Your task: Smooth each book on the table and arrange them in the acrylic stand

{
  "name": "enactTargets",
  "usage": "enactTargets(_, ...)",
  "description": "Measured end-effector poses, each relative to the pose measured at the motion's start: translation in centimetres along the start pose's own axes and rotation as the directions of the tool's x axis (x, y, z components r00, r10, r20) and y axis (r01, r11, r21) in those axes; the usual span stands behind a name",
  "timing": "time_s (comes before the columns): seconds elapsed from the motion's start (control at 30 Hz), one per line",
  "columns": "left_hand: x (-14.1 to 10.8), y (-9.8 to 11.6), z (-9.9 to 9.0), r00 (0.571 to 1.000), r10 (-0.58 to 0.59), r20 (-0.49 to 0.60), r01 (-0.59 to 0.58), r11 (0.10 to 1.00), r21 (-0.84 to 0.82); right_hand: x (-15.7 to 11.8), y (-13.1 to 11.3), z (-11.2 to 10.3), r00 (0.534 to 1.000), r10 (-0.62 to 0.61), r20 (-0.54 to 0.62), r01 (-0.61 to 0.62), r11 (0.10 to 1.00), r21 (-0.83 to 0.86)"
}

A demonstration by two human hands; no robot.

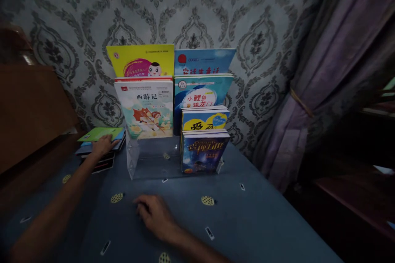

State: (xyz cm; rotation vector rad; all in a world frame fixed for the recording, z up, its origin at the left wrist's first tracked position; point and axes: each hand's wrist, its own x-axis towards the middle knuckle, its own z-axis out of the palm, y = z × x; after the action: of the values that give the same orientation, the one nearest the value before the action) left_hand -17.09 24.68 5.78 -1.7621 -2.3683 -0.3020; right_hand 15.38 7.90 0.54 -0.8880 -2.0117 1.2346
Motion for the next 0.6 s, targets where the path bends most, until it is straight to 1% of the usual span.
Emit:
enactTargets(0.1, -1.5, -0.5, -0.5, 1.000, 0.014, -0.009, -0.014, 1.000, 0.009, 0.0, 0.3, 0.1, 1.000, -0.014, 0.005, 0.014, 1.000, 0.019)
enactTargets(0.2, -3.5, -0.9, -0.8, 0.999, 0.035, -0.024, -0.034, 0.999, 0.015, 0.0, 0.6, 0.1, 0.999, -0.046, 0.011, 0.045, 0.999, 0.025)
enactTargets(0.3, -5.5, -1.2, -1.1, 0.994, 0.101, -0.044, -0.099, 0.994, 0.047, 0.1, 0.7, 0.2, 0.998, -0.059, -0.001, 0.059, 0.998, 0.017)
enactTargets(0.37, -6.0, -1.3, -1.5, 0.990, 0.138, -0.037, -0.135, 0.988, 0.079, 0.1, 0.6, 0.1, 0.998, -0.063, -0.001, 0.063, 0.998, 0.011)
enactTargets(0.47, -5.2, -1.4, -2.2, 0.994, 0.108, -0.003, -0.107, 0.989, 0.105, 0.1, 0.5, 0.0, 0.997, -0.082, 0.013, 0.082, 0.996, -0.017)
enactTargets(0.6, -2.7, -1.0, -2.3, 0.999, 0.033, 0.020, -0.035, 0.992, 0.119, 0.0, 0.5, 0.1, 0.997, -0.075, 0.010, 0.075, 0.997, -0.018)
